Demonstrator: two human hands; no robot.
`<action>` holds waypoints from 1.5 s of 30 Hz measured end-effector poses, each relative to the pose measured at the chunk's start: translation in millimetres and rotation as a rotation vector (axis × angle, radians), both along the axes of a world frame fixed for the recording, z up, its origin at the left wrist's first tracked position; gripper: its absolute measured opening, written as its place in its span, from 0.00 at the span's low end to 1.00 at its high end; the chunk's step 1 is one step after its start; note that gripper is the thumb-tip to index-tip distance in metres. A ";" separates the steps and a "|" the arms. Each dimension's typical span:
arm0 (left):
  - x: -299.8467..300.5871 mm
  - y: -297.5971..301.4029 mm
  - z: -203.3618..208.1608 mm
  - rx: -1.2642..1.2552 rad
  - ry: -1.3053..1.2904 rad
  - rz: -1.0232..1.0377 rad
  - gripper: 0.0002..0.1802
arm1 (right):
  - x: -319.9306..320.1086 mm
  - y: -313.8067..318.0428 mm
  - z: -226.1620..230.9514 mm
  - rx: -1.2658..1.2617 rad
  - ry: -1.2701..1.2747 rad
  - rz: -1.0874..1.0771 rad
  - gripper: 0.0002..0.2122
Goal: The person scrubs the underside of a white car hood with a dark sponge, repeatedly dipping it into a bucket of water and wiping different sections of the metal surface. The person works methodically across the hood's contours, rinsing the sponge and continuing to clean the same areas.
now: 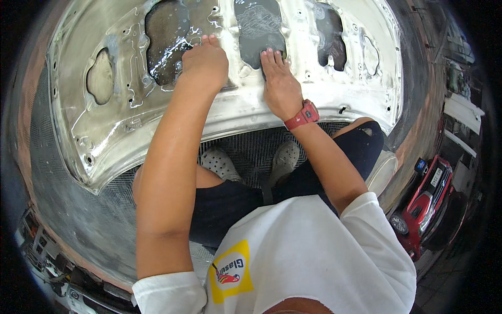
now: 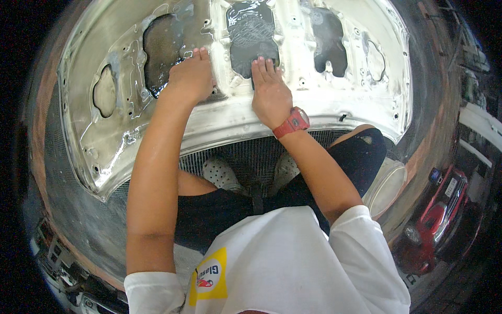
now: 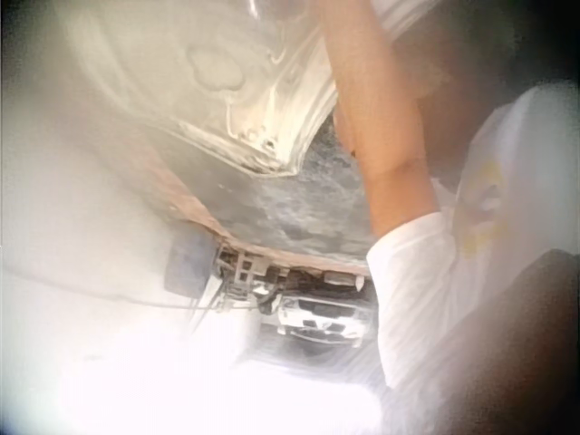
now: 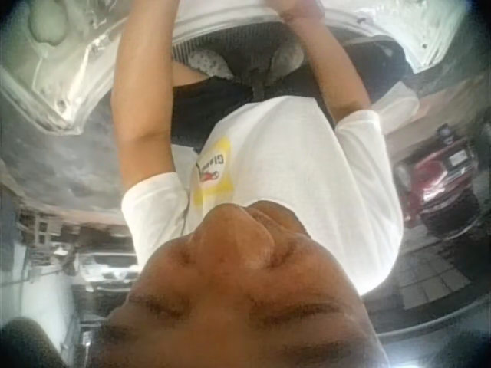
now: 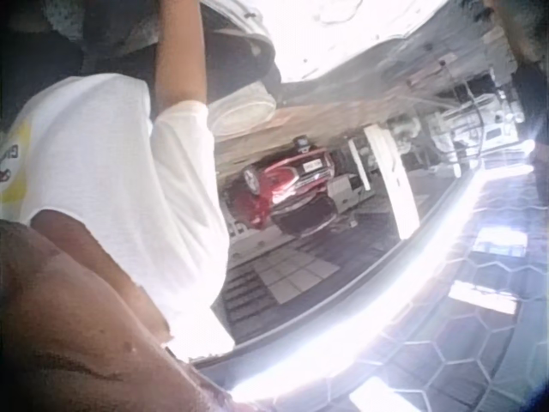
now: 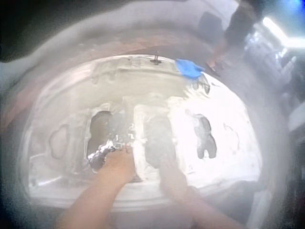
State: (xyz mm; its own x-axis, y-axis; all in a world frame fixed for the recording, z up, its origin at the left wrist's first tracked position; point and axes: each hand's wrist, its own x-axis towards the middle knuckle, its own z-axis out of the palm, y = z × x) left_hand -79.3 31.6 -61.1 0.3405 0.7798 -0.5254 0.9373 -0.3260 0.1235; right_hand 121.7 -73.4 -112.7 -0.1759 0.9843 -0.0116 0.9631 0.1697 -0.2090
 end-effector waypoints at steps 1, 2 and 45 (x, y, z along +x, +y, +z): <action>0.2 -2.0 0.9 0.003 0.001 -0.006 0.35 | 1.9 -2.1 2.5 -0.018 -0.004 0.015 0.31; 1.3 -3.0 1.4 0.004 0.001 -0.008 0.35 | 5.5 -5.9 7.0 -0.039 -0.008 0.034 0.31; 4.1 -3.9 -17.7 0.023 0.003 0.017 0.49 | 17.8 170.4 -28.1 -0.050 0.052 0.160 0.23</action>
State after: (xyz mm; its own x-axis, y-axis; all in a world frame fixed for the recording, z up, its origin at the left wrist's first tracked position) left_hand -75.2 27.6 -78.8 0.3257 0.7973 -0.5082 0.9430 -0.3129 0.1135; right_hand 139.5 96.9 -140.8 -0.3315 0.9423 -0.0470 0.9123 0.3075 -0.2704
